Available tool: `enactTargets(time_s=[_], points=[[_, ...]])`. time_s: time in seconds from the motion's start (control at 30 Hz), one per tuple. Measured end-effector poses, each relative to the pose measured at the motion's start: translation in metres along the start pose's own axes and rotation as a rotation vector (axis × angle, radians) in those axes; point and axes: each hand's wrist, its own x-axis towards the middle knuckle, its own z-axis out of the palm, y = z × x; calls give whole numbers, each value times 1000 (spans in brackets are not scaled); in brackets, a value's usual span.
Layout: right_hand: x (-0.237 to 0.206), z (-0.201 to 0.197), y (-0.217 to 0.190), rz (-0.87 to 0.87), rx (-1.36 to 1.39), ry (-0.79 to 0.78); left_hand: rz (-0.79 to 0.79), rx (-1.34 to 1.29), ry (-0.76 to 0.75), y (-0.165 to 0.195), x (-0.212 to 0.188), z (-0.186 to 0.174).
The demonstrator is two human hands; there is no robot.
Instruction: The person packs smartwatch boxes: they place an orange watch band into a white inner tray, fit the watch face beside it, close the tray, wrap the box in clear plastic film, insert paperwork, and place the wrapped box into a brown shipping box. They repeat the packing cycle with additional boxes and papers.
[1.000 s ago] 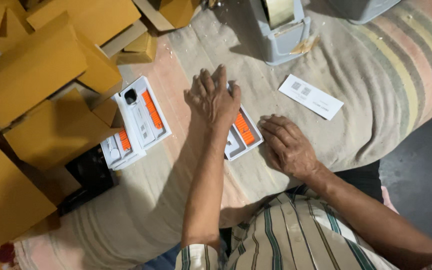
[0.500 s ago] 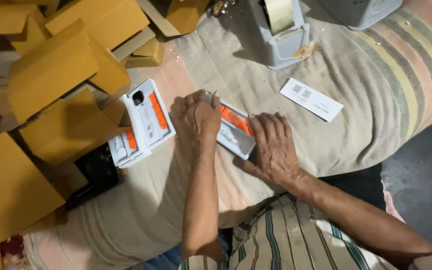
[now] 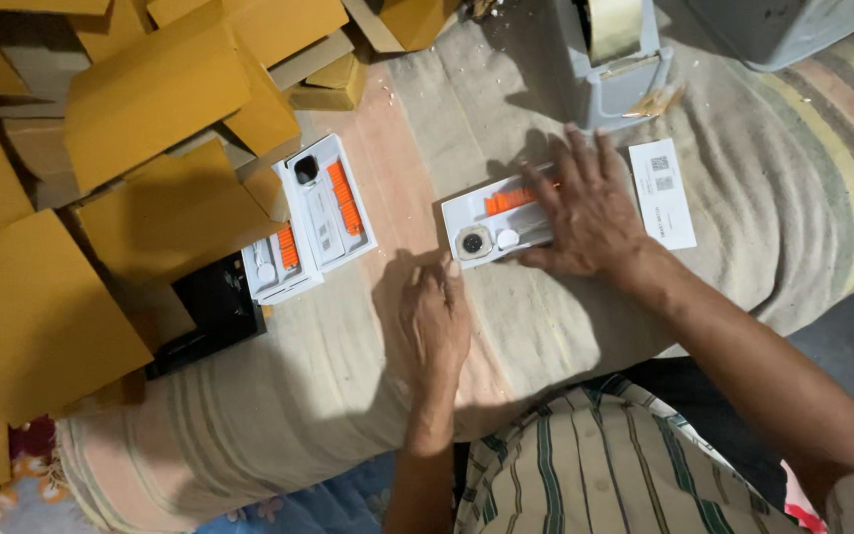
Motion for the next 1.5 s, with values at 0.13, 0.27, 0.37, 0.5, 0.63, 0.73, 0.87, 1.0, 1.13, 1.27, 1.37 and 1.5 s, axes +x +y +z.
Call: enactTargets(time_s=[0.13,0.27,0.37,0.5,0.63,0.73,0.87,1.0,1.13,1.27,1.37,1.5], points=[[39,1,-47,-87,66,-314,-42,-225,139,-6,-13,-3],[54,18,-84,-272,47,-128,43,-192,198,-6,-14,7],[52,27,-78,-299,71,14,45,-200,211,-4,-9,13],[38,23,-33,-239,47,-44,77,-113,203,-4,-7,14],[13,11,8,-162,-5,99,95,-146,203,-2,-6,10],[-7,2,27,-58,68,56,10,-246,170,3,-5,8],[-17,-5,30,-76,308,92,53,-209,169,5,1,6],[-4,-5,13,-182,336,86,176,-194,224,0,13,11],[1,4,-18,-230,104,203,94,-322,229,-12,15,12],[0,17,-42,-262,93,144,168,-181,239,-19,13,12],[5,20,-47,-230,51,96,198,-189,230,-19,17,15],[17,14,-42,-259,-9,112,145,-329,238,-17,17,13]])
